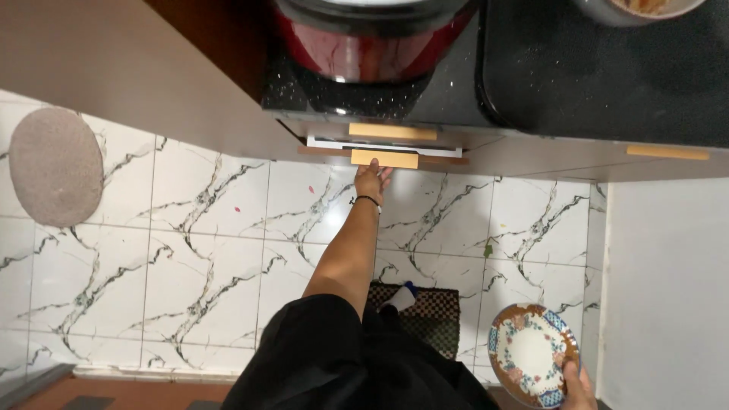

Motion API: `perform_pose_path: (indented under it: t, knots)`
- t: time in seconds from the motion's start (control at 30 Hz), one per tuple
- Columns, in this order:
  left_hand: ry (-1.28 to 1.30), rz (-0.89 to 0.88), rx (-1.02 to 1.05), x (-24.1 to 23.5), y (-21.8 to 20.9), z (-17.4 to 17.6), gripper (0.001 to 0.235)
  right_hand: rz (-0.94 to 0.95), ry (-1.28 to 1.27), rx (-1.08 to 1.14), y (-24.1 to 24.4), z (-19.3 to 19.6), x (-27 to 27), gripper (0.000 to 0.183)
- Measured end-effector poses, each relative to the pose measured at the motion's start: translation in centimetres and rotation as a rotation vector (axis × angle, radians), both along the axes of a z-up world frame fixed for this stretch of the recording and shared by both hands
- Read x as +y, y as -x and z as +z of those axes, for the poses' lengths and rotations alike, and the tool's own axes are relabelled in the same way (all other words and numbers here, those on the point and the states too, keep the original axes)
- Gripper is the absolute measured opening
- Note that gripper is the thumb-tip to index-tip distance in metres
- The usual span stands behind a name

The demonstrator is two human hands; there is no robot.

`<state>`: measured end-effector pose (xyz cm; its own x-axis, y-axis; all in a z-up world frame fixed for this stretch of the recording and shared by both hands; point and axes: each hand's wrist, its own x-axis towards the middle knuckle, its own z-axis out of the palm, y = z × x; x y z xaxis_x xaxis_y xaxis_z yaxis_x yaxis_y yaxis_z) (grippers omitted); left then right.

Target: The person is washing dishes and plates in the sink and then putting them away in a drawer.

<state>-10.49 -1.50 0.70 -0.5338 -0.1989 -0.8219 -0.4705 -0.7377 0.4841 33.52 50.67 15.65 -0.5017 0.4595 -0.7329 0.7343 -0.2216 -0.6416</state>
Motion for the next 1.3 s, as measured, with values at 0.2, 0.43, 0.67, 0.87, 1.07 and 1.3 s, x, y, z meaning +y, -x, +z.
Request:
perform_pose_path:
  t: [0.2,0.43,0.67,0.87,1.07,1.3]
  knots:
    - [-0.029,0.085,0.045,1.1,-4.5,-0.5,0.022,0.038,-0.064,-0.281,14.8,13.3,-11.8,0.048]
    - [-0.011,0.115,0.001,1.8,-8.9,0.7,0.024,0.043,0.088,0.056,14.2,12.0,-11.2,0.046]
    - [-0.024,0.117,0.004,2.2,-12.2,0.5,0.024,0.052,0.16,-0.021,15.1,11.4,-12.9,0.042]
    - [-0.02,0.146,-0.025,2.8,-14.7,-1.0,0.015,0.367,0.14,0.209,19.1,10.8,-15.6,0.039]
    - [-0.042,0.12,-0.058,3.0,-16.4,0.9,0.017,1.02,-0.538,0.639,25.5,13.2,-21.7,0.032]
    - [-0.021,0.115,0.001,3.2,-18.0,1.3,0.017,1.327,-0.824,0.759,33.9,11.4,-30.5,0.043]
